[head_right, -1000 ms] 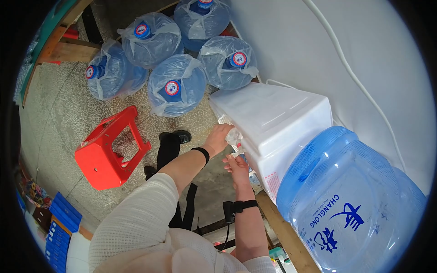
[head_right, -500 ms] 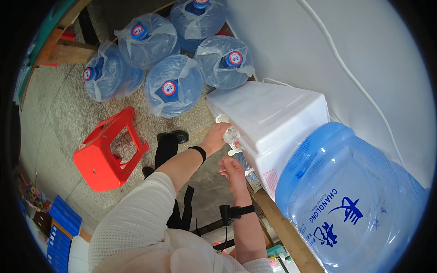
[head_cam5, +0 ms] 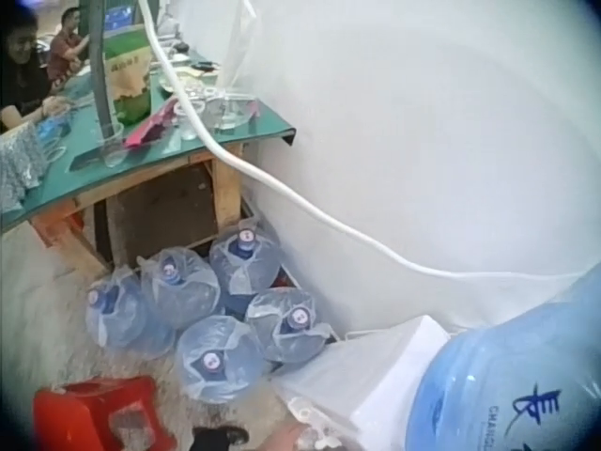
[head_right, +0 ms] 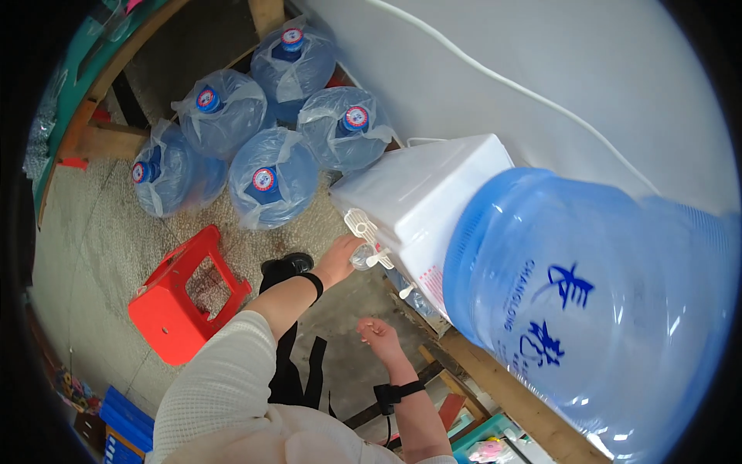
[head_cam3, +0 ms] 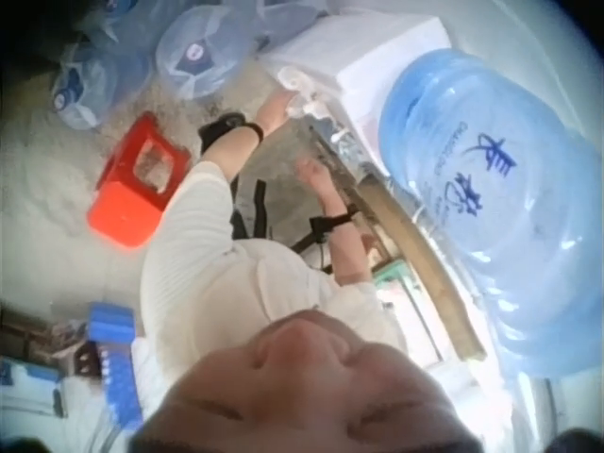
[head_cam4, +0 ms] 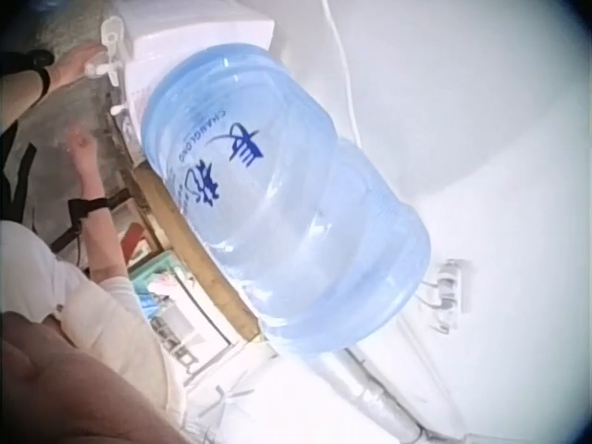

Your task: The recorder gets a cup of water from a dispenser and then checks a work station.

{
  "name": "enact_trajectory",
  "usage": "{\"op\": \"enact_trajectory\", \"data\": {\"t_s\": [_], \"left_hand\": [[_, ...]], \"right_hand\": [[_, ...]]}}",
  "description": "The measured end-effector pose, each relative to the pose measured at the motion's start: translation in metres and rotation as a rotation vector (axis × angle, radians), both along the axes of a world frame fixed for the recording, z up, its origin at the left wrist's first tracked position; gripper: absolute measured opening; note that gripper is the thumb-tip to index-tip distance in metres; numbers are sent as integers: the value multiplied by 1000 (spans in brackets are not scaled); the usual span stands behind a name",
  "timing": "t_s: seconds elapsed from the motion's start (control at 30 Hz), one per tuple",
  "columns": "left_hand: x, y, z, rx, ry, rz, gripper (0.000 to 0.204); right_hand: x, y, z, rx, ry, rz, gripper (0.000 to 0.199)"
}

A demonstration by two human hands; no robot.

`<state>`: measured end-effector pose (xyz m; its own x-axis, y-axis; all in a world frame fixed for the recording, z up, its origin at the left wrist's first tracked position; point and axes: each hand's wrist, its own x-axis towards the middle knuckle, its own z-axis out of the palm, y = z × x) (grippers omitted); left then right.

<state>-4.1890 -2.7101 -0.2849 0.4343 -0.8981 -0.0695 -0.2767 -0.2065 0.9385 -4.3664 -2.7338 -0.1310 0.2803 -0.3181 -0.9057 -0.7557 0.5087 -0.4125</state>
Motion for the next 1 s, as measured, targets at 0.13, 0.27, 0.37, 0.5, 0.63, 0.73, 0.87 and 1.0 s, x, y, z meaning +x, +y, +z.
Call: {"op": "enact_trajectory", "data": {"t_s": [0.13,0.27,0.37,0.5,0.63,0.73,0.87,1.0], "left_hand": [[-6,15,40,-6,-28,-115,55],[-25,34,85,-112,-75,-209,53],[-45,48,126,-181,-77,-338,50],[-82,62,200,-183,-62,-545,48],[-124,84,277,-250,-99,-723,50],[-156,99,314,-327,-121,-832,59],[-199,121,369,-202,219,-1042,70],[-252,145,438,-104,334,-1250,73]], "right_hand": [[-37,29,13,-87,-58,9,18],[-108,76,8,-156,-55,-56,23],[-147,126,40,-257,103,-19,27],[-229,217,60,-309,207,-159,29],[-286,320,90,-264,309,-397,32],[-306,401,114,-228,355,-650,31],[-326,510,110,-242,385,-884,31],[-323,599,103,-239,421,-1180,30]]}}
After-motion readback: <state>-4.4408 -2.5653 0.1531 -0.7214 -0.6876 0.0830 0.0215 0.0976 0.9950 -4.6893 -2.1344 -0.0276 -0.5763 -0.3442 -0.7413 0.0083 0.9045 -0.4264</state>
